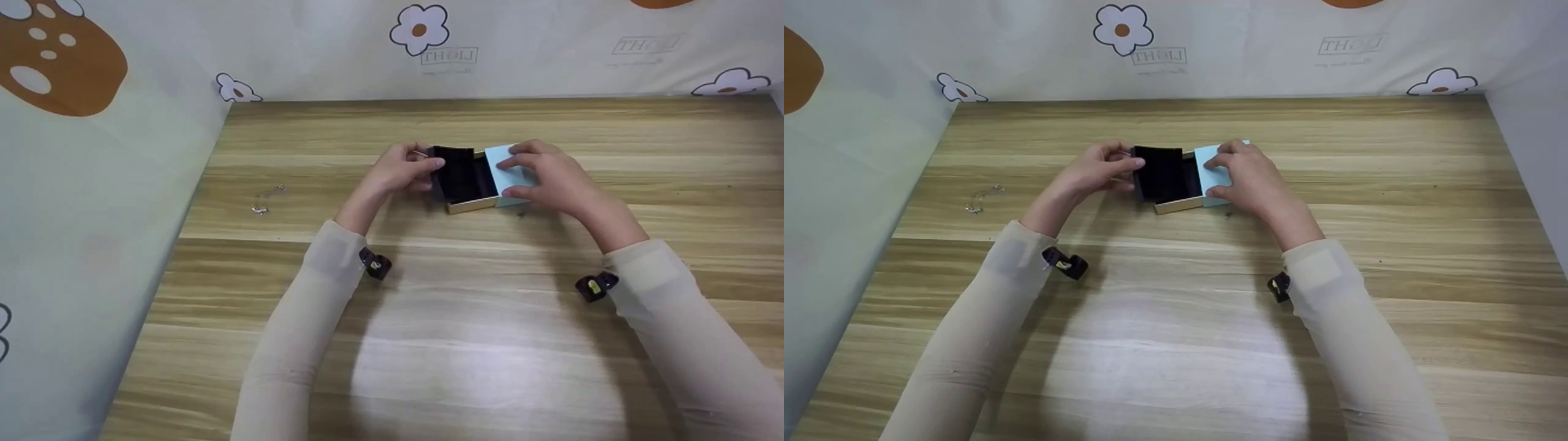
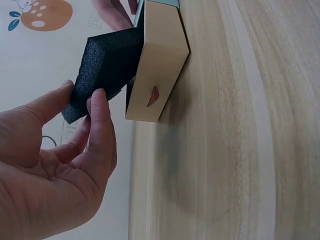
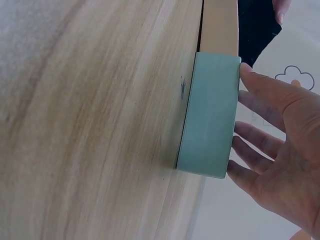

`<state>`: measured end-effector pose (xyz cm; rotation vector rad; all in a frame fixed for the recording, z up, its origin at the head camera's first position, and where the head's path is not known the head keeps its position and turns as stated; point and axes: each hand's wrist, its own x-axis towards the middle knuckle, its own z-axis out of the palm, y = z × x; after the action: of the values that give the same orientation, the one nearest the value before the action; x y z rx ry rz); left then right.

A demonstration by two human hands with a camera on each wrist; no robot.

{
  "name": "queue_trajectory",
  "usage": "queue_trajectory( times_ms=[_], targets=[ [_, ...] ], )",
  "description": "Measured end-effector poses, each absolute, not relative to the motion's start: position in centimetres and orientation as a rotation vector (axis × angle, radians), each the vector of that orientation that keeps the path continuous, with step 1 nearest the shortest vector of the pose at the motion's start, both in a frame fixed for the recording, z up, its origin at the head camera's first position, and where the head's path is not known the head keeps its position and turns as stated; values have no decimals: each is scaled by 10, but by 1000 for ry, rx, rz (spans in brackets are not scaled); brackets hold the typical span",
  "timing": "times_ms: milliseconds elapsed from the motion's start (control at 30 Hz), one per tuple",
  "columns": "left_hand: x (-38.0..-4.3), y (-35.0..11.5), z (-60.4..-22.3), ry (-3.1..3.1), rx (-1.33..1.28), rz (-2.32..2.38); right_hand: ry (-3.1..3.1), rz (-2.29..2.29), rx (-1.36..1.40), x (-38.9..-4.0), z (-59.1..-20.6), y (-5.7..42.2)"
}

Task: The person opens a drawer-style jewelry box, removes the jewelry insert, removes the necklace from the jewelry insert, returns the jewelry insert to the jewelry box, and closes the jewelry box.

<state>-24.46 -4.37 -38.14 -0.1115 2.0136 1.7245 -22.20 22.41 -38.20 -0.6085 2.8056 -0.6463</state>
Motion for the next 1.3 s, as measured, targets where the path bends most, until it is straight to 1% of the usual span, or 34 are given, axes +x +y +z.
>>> queue_trajectory(
  times_ms=[600, 1067, 1300],
  targets=[
    [-245, -35, -381, 2186, -27, 1552, 2819, -655, -617, -222, -382, 223],
    [-245, -25, -381, 2289, -15, 1472, 2808, -662, -614, -222, -382, 224],
    [-245, -24, -381, 2399, 71, 1369, 2797, -651, -592, -222, -381, 224]
  ],
)
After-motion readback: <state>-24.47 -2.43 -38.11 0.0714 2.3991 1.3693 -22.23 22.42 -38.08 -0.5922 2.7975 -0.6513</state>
